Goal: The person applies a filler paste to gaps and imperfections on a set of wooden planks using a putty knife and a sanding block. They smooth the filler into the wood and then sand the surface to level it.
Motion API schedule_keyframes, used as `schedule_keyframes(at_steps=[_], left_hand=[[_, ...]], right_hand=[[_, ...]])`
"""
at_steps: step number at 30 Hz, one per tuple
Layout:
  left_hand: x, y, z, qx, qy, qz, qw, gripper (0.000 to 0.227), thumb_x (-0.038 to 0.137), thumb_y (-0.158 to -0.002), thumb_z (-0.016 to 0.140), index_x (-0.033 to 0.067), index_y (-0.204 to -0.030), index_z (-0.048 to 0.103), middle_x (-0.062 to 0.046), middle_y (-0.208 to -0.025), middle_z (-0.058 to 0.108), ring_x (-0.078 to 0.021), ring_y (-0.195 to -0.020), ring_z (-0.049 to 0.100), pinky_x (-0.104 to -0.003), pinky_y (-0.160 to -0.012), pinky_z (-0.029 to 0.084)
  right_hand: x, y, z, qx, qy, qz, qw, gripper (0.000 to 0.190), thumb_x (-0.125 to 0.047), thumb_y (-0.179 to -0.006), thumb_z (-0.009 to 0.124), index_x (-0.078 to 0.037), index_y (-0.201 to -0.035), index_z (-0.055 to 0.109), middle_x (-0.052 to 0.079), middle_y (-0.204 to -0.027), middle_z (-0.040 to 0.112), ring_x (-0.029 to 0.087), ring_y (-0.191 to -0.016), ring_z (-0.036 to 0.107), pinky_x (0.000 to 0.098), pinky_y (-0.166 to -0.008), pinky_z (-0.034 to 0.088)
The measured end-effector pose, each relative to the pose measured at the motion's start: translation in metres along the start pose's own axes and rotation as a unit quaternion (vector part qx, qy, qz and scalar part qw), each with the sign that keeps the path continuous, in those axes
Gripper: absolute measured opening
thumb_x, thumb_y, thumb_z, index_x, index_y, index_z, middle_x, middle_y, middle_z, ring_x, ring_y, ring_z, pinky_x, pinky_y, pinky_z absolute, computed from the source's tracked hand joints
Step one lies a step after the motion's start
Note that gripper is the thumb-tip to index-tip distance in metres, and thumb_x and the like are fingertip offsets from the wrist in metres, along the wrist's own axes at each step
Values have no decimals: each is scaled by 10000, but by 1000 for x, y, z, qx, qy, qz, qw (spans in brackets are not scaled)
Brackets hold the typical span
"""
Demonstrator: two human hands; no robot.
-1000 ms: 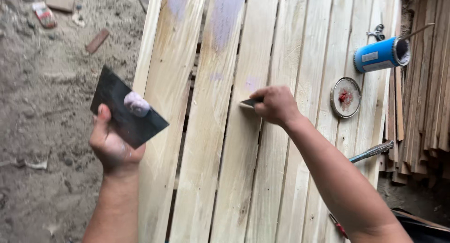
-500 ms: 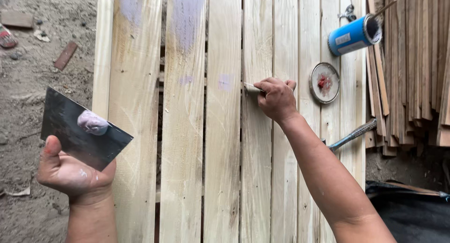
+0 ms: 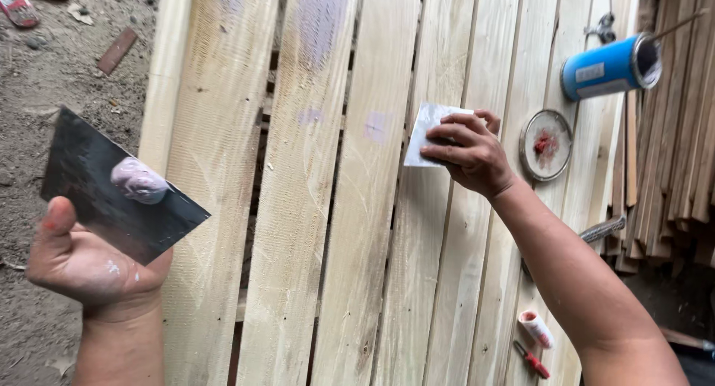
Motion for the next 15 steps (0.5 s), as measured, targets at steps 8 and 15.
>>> schedule_keyframes(at_steps=[8, 15], left_hand=[[-2, 3, -12, -13, -29, 10, 999, 431, 223, -966, 674, -28, -1309, 604, -117, -1228, 619, -223, -1124, 596, -340, -1116, 467], [1, 0, -1, 12, -24, 1, 1000, 523, 242, -904, 713, -12, -1357, 647, -110, -1309, 672, -236, -1211, 617, -382, -1164, 460]], right_hand=[[5, 28, 24, -26, -47, 46, 997, 265, -165, -905, 814, -341, -1102, 791, -66, -1278, 701, 185, -1295, 577, 419, -1118, 295], [7, 23, -8, -147, 42, 39, 987, 183, -242, -747, 844, -359, -883, 811, -77, -1125, 737, 184, -1197, 602, 563, -1135, 237]])
Point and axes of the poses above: each hand's wrist, its own y-axis away from the middle knuckle, its own z-axis out of the palm, x = y × z, the point moved 3 cm from there along -y, towards the middle knuckle
